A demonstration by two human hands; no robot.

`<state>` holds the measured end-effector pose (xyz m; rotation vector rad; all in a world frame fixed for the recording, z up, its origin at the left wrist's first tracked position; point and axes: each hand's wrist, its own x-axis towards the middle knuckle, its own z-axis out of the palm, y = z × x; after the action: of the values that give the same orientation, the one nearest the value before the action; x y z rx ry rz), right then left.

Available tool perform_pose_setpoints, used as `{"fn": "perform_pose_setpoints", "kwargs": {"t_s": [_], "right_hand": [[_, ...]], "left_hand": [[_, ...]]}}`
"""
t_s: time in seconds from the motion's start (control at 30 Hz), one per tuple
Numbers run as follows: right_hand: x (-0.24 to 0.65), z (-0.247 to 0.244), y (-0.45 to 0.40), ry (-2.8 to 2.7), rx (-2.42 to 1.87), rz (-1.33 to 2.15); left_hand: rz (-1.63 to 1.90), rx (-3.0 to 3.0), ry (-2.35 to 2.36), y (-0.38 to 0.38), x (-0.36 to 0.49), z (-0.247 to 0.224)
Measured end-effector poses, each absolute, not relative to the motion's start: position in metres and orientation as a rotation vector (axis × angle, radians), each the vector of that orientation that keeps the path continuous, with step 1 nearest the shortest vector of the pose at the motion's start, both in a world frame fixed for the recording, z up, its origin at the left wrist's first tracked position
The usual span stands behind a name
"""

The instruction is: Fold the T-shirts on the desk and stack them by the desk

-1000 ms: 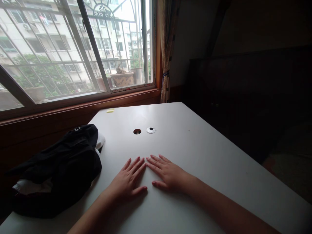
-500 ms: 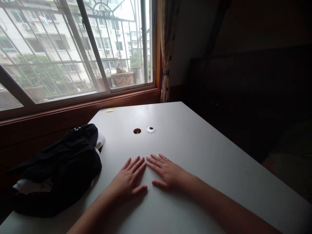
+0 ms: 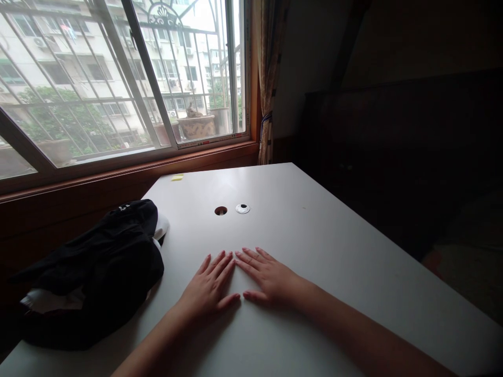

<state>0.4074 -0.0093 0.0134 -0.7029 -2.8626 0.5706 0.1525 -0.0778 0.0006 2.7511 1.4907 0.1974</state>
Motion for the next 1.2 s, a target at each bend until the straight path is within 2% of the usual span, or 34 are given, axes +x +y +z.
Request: {"fn": "perform_pose_setpoints", "kwargs": {"t_s": [1.2], "right_hand": [[0.4071,0.0153,-0.0096,-2.855,-0.719,0.576]], "left_hand": [[0.200,2.752,1.499,-0.0770,0.1514,-0.0017]]}}
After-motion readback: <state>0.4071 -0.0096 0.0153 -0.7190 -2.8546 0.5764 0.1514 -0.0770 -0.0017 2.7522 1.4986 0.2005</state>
